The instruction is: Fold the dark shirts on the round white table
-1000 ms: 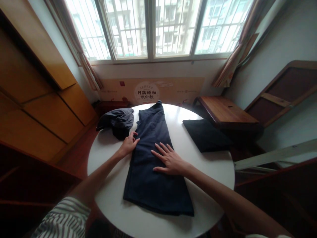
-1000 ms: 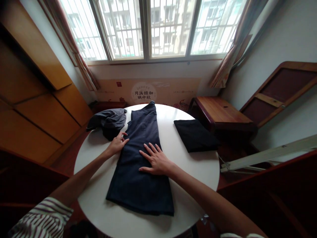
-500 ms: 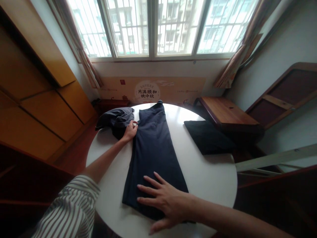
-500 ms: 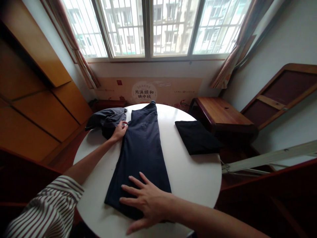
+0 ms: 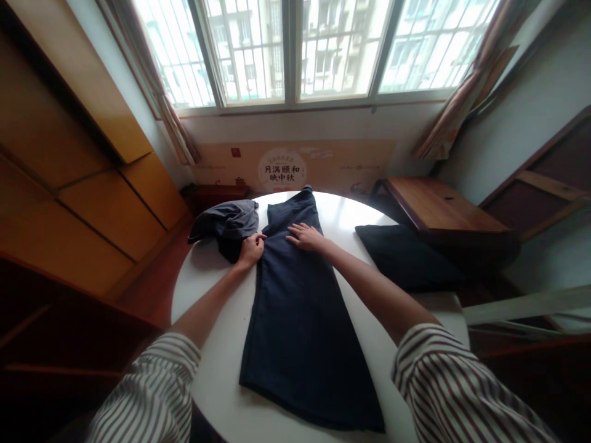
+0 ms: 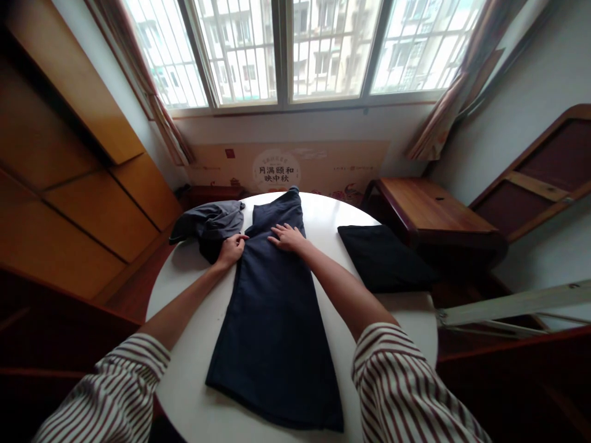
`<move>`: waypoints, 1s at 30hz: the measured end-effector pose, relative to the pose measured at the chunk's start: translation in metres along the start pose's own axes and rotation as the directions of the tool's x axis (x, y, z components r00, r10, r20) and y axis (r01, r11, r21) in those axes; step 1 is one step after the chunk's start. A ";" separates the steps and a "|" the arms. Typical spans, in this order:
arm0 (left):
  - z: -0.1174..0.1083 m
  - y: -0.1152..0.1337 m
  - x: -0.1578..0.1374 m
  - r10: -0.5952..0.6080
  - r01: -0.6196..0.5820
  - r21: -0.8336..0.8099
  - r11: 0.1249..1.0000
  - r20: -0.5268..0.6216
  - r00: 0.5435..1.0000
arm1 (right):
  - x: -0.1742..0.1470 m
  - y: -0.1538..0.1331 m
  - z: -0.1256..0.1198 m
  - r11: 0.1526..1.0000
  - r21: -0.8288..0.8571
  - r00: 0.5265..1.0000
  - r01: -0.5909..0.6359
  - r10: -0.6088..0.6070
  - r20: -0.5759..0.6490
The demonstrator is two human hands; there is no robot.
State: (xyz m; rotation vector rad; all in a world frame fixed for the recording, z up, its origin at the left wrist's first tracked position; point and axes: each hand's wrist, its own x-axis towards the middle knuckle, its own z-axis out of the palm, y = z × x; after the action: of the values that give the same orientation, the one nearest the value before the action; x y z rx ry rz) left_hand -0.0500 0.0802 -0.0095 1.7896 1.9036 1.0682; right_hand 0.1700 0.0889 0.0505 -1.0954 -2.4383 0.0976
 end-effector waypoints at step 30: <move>0.008 -0.009 0.000 0.101 -0.104 -0.046 0.994 -0.053 0.993 | -0.103 -0.100 -0.005 0.849 0.449 0.875 0.277 -0.417 0.248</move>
State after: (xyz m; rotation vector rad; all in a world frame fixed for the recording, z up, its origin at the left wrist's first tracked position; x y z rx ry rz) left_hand -0.0515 0.0827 -0.0212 1.8675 1.8149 1.1957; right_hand 0.1627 -0.0546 0.0403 -0.4619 -2.7055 0.6885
